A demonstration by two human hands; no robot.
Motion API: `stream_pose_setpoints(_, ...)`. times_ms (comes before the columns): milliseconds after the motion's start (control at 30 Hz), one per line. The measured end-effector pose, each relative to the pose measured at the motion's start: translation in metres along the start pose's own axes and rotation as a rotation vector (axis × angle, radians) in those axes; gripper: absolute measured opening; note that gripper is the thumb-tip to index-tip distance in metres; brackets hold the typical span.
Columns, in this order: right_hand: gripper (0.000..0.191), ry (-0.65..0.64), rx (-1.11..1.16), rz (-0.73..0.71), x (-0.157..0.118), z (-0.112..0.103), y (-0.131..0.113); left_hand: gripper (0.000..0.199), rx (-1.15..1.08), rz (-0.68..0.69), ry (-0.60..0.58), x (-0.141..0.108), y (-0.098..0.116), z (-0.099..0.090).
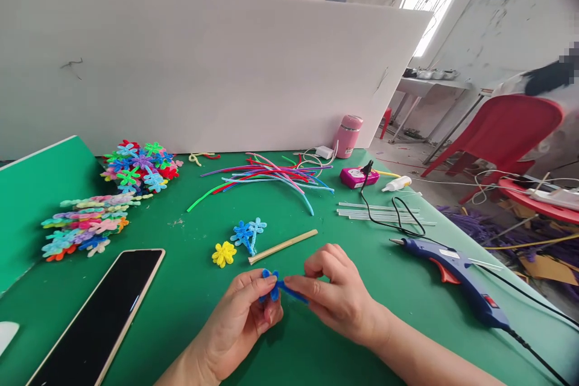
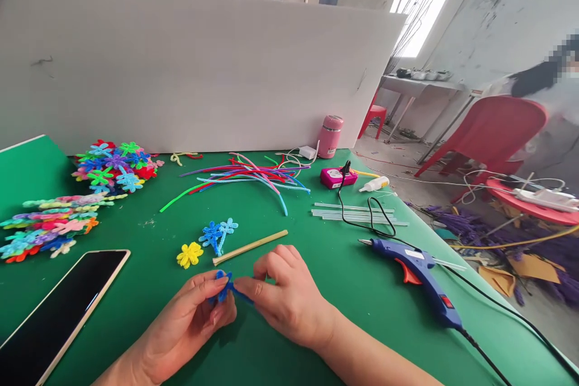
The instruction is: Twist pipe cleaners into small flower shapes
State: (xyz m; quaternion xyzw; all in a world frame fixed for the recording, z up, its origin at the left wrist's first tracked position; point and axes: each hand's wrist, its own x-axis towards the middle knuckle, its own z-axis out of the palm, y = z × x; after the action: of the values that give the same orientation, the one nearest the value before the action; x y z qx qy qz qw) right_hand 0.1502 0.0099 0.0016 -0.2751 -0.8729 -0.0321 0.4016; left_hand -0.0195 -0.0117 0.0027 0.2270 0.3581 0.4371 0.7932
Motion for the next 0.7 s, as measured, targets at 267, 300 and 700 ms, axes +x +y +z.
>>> stream_pose_setpoints(267,0.013,-0.018,-0.055,-0.042,0.004,-0.003,-0.004,0.024,-0.158,-0.055,0.091,0.001,-0.01,0.0)
stream_pose_setpoints(300,0.013,-0.019,-0.049,-0.036,0.003,-0.003,-0.004,0.025,-0.167,-0.056,0.091,0.001,-0.01,0.001)
stream_pose_setpoints(700,0.008,-0.017,0.162,-0.024,-0.004,0.008,0.004,0.032,-0.031,-0.085,0.03,-0.001,-0.009,0.005)
